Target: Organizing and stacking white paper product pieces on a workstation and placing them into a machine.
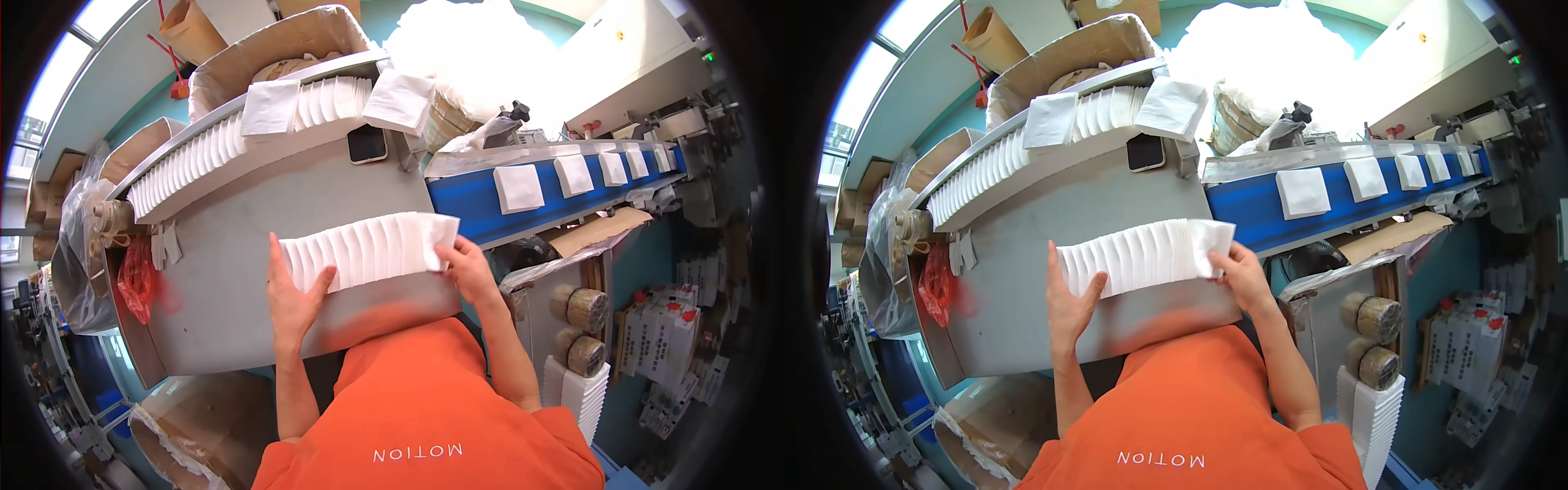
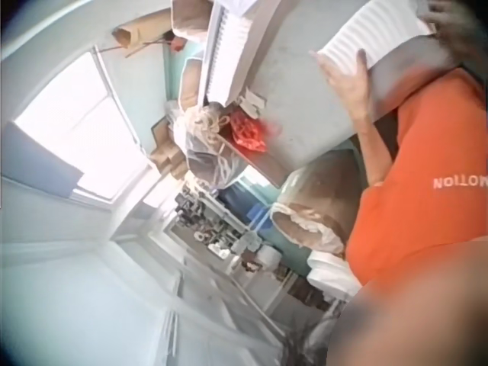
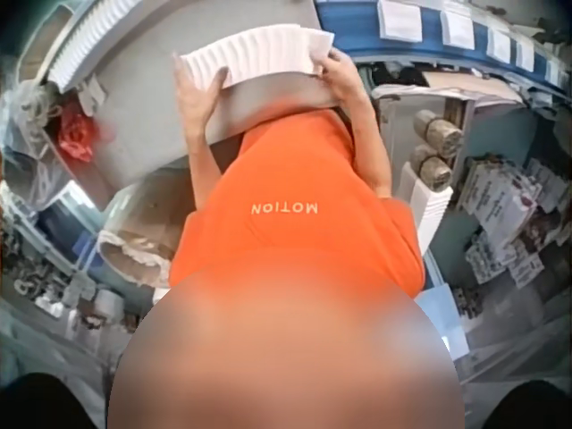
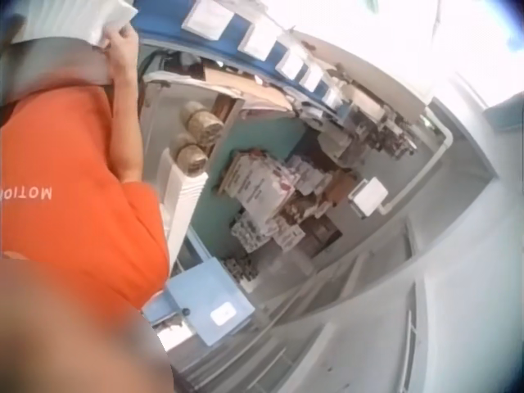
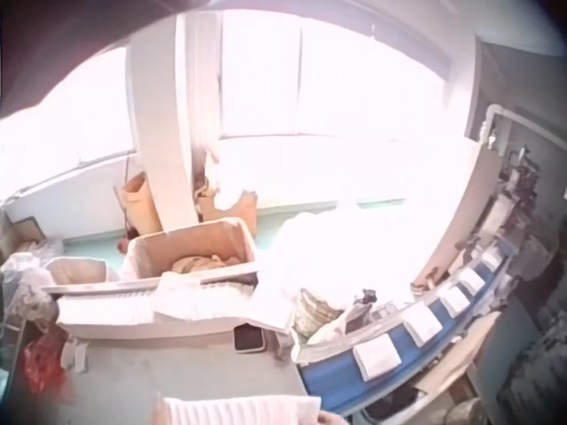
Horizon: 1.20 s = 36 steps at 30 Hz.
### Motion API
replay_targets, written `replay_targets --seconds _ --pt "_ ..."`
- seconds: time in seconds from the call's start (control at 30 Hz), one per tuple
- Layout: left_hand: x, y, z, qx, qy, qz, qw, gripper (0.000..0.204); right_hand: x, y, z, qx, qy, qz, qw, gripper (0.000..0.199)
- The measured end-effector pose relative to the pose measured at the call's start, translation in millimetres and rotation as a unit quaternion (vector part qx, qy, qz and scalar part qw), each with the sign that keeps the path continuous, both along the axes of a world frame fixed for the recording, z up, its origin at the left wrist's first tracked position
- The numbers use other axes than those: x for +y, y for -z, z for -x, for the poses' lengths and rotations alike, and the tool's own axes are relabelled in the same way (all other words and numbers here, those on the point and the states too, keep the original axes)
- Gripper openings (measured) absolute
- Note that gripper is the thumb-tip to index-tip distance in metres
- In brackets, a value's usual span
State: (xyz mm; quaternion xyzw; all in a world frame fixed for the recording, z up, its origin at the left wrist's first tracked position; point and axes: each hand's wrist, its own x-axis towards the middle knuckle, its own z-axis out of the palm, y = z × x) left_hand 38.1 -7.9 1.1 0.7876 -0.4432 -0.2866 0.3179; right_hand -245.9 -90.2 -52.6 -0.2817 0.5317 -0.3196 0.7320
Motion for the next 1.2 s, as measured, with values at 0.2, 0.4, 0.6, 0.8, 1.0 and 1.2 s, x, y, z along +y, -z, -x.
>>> replay_targets --seconds 0.2,0.4,0.6,0.8,1.0,1.2 --pt "-7 -8 24 -0.008 0.034 0.024 0.999 0.110 -8 -18 -23 0.181 -0.044 0.154 0.970 0.052" --pt "-3 -1 28 -0.124 0.030 0.014 0.992 0.109 3 -7 -29 0.038 -0.030 0.034 0.998 0.033" --pt "-9 -2 29 -0.076 0.052 0.033 0.995 0.108 -11 1 -9 0.005 0.154 0.016 0.988 0.041" --pt "-10 -6 51 -0.189 0.064 0.034 0.979 0.107 0 -19 -47 0.130 -0.049 0.152 0.979 0.046" --pt "-11 -4 52 -0.203 0.035 0.037 0.978 0.104 7 -13 -14 0.008 -0.060 -0.092 0.994 0.034" --pt "-14 -6 58 -0.191 0.060 0.007 0.980 0.098 1 4 -17 -0.055 -0.043 -0.082 0.994 0.037"
